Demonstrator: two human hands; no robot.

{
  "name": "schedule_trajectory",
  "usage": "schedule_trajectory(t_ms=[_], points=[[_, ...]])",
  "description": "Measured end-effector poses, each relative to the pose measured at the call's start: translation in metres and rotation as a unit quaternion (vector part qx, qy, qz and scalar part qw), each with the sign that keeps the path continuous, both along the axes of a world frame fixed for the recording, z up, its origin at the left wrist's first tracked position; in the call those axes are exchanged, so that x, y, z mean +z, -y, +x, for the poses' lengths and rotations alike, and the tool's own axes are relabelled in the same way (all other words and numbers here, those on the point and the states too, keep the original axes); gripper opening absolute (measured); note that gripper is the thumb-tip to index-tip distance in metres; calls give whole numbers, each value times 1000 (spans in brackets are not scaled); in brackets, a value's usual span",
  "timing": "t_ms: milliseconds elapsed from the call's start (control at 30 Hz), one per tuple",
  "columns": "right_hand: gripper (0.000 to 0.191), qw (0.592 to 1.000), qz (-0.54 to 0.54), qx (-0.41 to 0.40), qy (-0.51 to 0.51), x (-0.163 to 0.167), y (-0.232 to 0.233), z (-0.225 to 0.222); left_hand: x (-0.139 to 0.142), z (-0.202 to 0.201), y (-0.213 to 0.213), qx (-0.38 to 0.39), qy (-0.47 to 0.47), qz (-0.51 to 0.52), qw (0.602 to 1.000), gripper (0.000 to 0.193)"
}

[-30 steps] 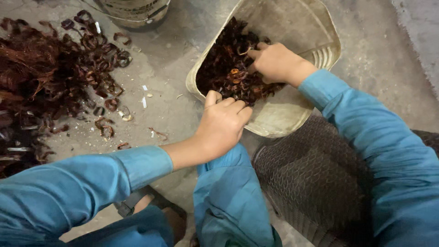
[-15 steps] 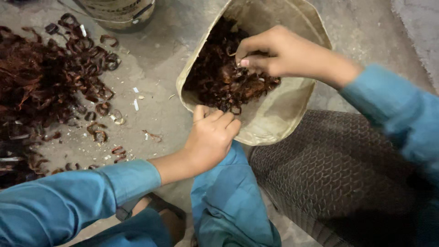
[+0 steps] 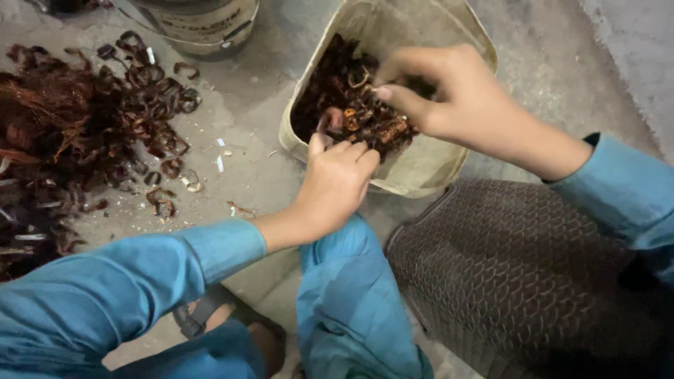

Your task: The person sits on the floor and sorts a pile of copper wire scraps by hand, separating usable copper from non-copper debris and placing the sorted copper into a nearby container.

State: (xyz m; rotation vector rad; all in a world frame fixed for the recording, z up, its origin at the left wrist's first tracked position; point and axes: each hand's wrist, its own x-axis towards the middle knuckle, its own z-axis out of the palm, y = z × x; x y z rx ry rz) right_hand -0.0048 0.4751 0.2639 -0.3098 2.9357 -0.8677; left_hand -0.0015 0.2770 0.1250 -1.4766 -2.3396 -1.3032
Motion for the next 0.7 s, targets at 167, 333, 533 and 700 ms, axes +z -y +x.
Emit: schedule_trajectory(t_ms=[167, 333, 533, 700], points=[[20, 989, 45, -128, 58, -10, -19, 23, 23, -15, -1, -9, 62, 28, 998, 11], [20, 988, 23, -132, 73, -19, -31, 32, 31, -54, -18, -59, 150, 149, 976, 36], [16, 990, -64, -114, 57, 16, -18, 25, -17, -95, -41, -201, 370, -78, 904, 22], [17, 991, -68, -111, 32, 55, -17, 22, -19, -102, -38, -119, -42, 160, 979, 42]])
